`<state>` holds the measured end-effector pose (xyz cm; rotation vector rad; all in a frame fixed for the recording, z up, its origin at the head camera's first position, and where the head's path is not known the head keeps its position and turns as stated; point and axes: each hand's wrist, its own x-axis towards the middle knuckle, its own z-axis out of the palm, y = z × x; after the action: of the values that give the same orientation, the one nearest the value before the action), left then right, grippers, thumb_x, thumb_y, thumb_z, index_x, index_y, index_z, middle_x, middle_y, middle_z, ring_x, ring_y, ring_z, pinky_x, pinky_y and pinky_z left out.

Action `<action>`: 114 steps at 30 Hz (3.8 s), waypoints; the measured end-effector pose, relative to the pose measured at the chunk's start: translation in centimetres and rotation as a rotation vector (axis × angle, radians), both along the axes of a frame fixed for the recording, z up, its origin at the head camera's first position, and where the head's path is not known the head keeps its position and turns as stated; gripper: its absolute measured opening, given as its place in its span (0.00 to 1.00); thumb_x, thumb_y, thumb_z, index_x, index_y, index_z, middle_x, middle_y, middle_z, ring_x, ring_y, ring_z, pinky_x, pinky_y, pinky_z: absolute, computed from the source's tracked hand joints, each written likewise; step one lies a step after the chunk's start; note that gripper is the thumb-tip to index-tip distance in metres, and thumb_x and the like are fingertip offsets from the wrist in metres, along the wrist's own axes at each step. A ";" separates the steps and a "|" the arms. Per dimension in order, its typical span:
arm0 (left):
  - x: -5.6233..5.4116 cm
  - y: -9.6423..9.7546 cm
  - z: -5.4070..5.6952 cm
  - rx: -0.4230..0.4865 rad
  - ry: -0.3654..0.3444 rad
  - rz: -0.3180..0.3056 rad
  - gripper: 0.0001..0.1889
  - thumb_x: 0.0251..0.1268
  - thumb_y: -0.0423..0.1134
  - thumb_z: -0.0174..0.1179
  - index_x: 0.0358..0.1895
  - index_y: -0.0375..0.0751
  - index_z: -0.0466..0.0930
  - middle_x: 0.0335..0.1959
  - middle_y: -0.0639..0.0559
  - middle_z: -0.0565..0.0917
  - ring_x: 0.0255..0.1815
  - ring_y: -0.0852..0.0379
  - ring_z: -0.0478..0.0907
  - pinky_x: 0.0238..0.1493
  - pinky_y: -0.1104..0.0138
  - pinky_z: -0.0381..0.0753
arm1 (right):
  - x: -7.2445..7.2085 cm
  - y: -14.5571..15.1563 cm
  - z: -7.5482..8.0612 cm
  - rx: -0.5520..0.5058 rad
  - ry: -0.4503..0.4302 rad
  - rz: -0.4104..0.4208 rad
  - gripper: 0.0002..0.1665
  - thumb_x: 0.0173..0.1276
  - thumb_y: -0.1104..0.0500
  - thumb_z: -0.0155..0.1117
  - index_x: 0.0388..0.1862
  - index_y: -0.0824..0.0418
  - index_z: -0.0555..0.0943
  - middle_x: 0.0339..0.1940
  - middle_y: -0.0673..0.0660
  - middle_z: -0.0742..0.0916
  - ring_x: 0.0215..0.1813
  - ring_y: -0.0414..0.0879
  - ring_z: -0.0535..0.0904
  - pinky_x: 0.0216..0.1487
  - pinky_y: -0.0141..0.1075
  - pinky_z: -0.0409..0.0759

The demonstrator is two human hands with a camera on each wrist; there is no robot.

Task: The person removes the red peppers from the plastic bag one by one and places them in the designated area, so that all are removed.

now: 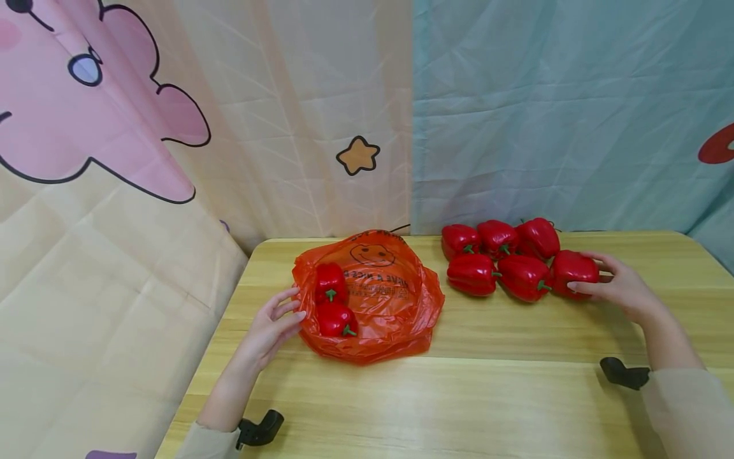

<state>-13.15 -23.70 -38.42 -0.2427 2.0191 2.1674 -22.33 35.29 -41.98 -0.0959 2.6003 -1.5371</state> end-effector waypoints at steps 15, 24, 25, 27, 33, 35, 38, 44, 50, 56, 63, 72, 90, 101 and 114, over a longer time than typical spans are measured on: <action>0.0 0.0 0.0 -0.007 0.003 -0.005 0.29 0.65 0.26 0.53 0.68 0.35 0.56 0.49 0.49 0.72 0.41 0.61 0.78 0.47 0.69 0.79 | 0.5 0.2 2.5 0.062 0.021 0.036 0.33 0.67 0.57 0.59 0.67 0.40 0.59 0.62 0.69 0.62 0.50 0.43 0.69 0.36 0.29 0.80; 0.0 0.1 0.1 -0.014 -0.008 -0.003 0.29 0.65 0.27 0.53 0.69 0.36 0.55 0.51 0.47 0.71 0.42 0.61 0.78 0.48 0.69 0.78 | 0.5 -1.2 5.2 0.100 0.049 0.034 0.36 0.66 0.55 0.60 0.71 0.51 0.58 0.64 0.72 0.59 0.58 0.65 0.60 0.35 0.23 0.77; 0.0 0.1 0.1 -0.014 -0.006 -0.005 0.29 0.65 0.27 0.53 0.69 0.36 0.55 0.51 0.47 0.71 0.42 0.61 0.78 0.48 0.69 0.78 | 0.5 -1.4 5.5 0.106 0.053 0.033 0.36 0.66 0.54 0.60 0.71 0.51 0.58 0.64 0.72 0.59 0.58 0.65 0.60 0.35 0.23 0.77; -0.1 0.1 0.0 -0.016 -0.004 -0.006 0.29 0.65 0.27 0.53 0.69 0.36 0.55 0.51 0.47 0.71 0.42 0.61 0.78 0.48 0.69 0.78 | 0.6 -1.9 6.1 0.122 0.059 0.032 0.36 0.66 0.53 0.60 0.70 0.51 0.58 0.65 0.72 0.59 0.60 0.68 0.58 0.35 0.23 0.76; -0.1 0.1 -0.1 -0.015 0.000 -0.003 0.29 0.65 0.26 0.53 0.68 0.36 0.56 0.51 0.48 0.71 0.42 0.61 0.78 0.47 0.69 0.79 | 0.6 -3.9 7.7 0.129 0.069 0.069 0.39 0.66 0.52 0.61 0.72 0.56 0.57 0.65 0.69 0.61 0.62 0.67 0.58 0.36 0.21 0.74; -0.1 0.1 -0.1 -0.013 0.002 -0.005 0.29 0.65 0.26 0.53 0.68 0.36 0.56 0.51 0.48 0.71 0.42 0.61 0.78 0.47 0.69 0.79 | 0.7 -4.8 8.2 0.113 0.063 0.088 0.40 0.66 0.52 0.61 0.72 0.59 0.56 0.66 0.67 0.62 0.62 0.66 0.59 0.37 0.21 0.74; -0.1 0.1 -0.1 -0.010 0.002 -0.007 0.29 0.65 0.26 0.53 0.68 0.36 0.56 0.51 0.48 0.71 0.42 0.61 0.78 0.47 0.69 0.79 | 0.7 -6.4 9.0 0.099 0.056 0.118 0.39 0.66 0.52 0.61 0.70 0.61 0.57 0.66 0.66 0.63 0.63 0.64 0.60 0.39 0.25 0.76; -0.1 0.2 0.0 -0.015 0.000 -0.004 0.29 0.65 0.26 0.53 0.68 0.36 0.56 0.51 0.48 0.71 0.42 0.61 0.78 0.48 0.68 0.79 | 0.1 -9.8 10.1 0.079 0.068 0.207 0.38 0.64 0.53 0.63 0.69 0.61 0.60 0.65 0.65 0.67 0.62 0.62 0.64 0.42 0.29 0.77; -0.1 0.3 0.1 -0.011 -0.007 -0.001 0.29 0.65 0.26 0.53 0.68 0.36 0.56 0.51 0.47 0.71 0.42 0.61 0.78 0.48 0.68 0.79 | -0.9 -13.6 10.8 0.049 0.063 0.292 0.36 0.63 0.51 0.64 0.67 0.61 0.64 0.63 0.65 0.70 0.59 0.60 0.69 0.46 0.35 0.79; -0.1 0.3 0.0 -0.017 -0.007 -0.005 0.29 0.65 0.27 0.53 0.68 0.36 0.56 0.52 0.46 0.71 0.43 0.61 0.78 0.48 0.68 0.78 | -2.2 -17.5 10.6 -0.029 0.016 0.347 0.34 0.61 0.53 0.66 0.64 0.59 0.67 0.61 0.63 0.73 0.56 0.57 0.72 0.51 0.49 0.78; -0.1 0.2 -0.2 -0.020 -0.006 0.003 0.29 0.65 0.26 0.53 0.68 0.36 0.56 0.52 0.47 0.71 0.43 0.61 0.78 0.47 0.68 0.79 | -3.7 -21.6 9.4 -0.156 -0.096 0.448 0.30 0.63 0.57 0.64 0.63 0.61 0.68 0.59 0.64 0.74 0.55 0.57 0.75 0.52 0.51 0.77; 0.0 0.3 -0.1 -0.035 -0.006 -0.004 0.29 0.65 0.27 0.54 0.68 0.37 0.56 0.54 0.44 0.69 0.43 0.61 0.77 0.48 0.69 0.78 | -4.7 -26.9 8.7 -0.160 -0.180 0.554 0.29 0.63 0.58 0.64 0.62 0.62 0.69 0.55 0.67 0.75 0.50 0.57 0.76 0.51 0.53 0.77; 0.0 0.3 0.0 -0.038 -0.002 -0.004 0.29 0.65 0.27 0.53 0.68 0.37 0.56 0.56 0.43 0.69 0.43 0.61 0.77 0.48 0.69 0.78 | -6.3 -34.7 6.5 -0.119 -0.328 0.535 0.31 0.62 0.55 0.65 0.63 0.62 0.70 0.54 0.59 0.78 0.58 0.61 0.73 0.54 0.55 0.74; 0.0 0.4 0.1 -0.035 0.014 -0.014 0.29 0.65 0.26 0.53 0.68 0.36 0.56 0.51 0.46 0.71 0.42 0.61 0.77 0.48 0.69 0.78 | -6.0 -37.4 5.1 -0.133 -0.377 0.511 0.32 0.62 0.52 0.65 0.63 0.60 0.69 0.52 0.63 0.79 0.55 0.62 0.74 0.43 0.45 0.81; 0.0 0.5 -0.1 -0.020 0.025 -0.019 0.29 0.64 0.26 0.54 0.67 0.36 0.57 0.50 0.47 0.72 0.44 0.59 0.78 0.49 0.66 0.78 | -5.2 -38.9 4.2 -0.151 -0.417 0.443 0.33 0.59 0.51 0.67 0.60 0.60 0.67 0.51 0.59 0.78 0.46 0.57 0.78 0.43 0.44 0.82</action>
<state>-13.20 -23.16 -38.52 -0.1995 2.0490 2.1502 -27.49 -3.65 -37.78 -0.3052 1.9779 -1.4050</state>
